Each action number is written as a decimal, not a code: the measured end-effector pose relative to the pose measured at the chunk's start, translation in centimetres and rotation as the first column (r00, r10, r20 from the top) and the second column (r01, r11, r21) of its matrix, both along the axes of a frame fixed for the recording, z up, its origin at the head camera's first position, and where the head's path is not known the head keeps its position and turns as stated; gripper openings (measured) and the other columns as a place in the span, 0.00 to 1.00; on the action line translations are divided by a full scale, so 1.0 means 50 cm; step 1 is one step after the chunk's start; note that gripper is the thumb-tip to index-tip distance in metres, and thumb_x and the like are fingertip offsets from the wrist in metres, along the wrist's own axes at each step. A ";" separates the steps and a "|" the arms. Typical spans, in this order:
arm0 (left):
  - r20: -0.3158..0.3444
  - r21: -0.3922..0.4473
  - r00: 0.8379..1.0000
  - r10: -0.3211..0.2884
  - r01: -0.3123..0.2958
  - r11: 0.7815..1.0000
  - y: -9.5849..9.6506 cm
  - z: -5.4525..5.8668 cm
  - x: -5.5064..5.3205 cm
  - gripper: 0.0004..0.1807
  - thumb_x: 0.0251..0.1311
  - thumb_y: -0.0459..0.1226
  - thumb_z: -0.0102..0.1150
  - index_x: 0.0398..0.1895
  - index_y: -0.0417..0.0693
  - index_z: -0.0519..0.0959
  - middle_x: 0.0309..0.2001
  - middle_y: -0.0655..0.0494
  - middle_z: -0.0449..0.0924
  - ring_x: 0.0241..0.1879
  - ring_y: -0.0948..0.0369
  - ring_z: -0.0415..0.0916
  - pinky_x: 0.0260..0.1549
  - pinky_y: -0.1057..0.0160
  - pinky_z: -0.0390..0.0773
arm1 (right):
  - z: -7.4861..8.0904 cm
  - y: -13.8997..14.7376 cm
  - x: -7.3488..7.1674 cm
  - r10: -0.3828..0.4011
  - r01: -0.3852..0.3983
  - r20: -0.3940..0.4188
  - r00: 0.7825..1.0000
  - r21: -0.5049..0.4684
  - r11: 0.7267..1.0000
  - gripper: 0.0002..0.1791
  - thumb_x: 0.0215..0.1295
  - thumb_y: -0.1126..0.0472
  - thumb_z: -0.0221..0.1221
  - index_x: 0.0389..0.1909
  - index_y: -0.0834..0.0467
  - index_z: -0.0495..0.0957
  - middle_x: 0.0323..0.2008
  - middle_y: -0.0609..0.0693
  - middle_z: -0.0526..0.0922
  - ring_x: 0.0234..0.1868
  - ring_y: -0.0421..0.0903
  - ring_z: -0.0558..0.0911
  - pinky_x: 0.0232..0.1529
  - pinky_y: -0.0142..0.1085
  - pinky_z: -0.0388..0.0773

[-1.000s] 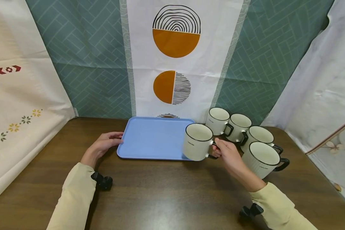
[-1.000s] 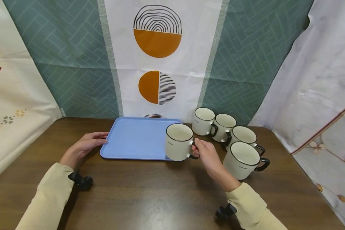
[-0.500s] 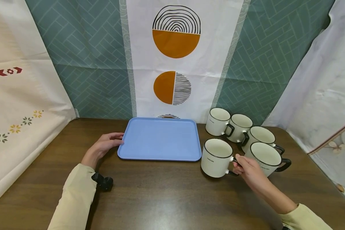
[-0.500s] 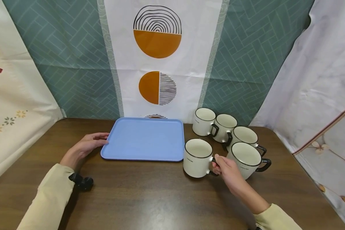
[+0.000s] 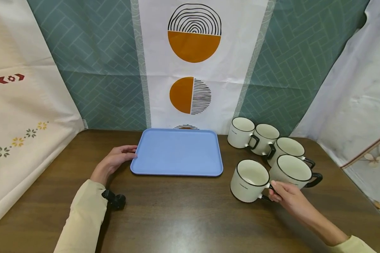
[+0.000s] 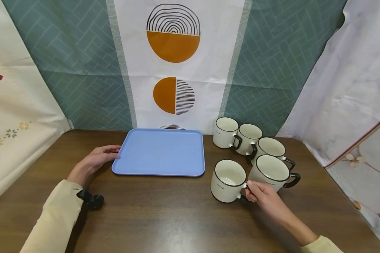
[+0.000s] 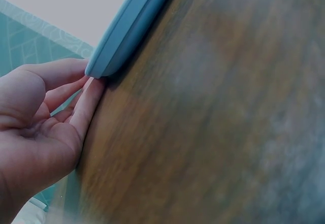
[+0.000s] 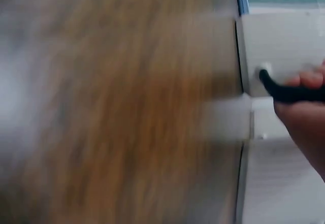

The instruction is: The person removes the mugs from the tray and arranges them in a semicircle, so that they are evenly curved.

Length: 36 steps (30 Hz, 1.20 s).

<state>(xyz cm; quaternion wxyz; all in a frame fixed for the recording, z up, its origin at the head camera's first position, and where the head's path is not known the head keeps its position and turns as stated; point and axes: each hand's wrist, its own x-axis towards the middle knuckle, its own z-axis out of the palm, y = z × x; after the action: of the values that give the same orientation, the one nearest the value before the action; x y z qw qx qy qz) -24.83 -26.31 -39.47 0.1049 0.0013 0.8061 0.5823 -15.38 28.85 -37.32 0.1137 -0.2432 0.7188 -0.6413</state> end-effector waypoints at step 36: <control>-0.008 0.013 1.000 0.003 -0.003 1.000 -0.002 -0.003 -0.001 0.30 0.66 0.33 0.55 0.68 0.29 0.61 0.65 0.31 0.62 0.60 0.47 0.64 0.64 0.49 0.60 | 0.004 0.132 -0.004 0.233 -0.236 0.059 0.971 0.043 0.971 0.17 0.76 0.75 0.32 0.33 0.70 0.69 0.25 0.60 0.62 0.29 0.52 0.66 0.31 0.44 0.58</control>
<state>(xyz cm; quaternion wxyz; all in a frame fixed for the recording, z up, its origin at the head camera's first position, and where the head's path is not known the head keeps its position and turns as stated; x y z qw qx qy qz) -24.88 -26.42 -39.61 0.1009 0.0030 0.8028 0.5877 -15.61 35.46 -37.14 0.2138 -0.3062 0.6974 -0.6117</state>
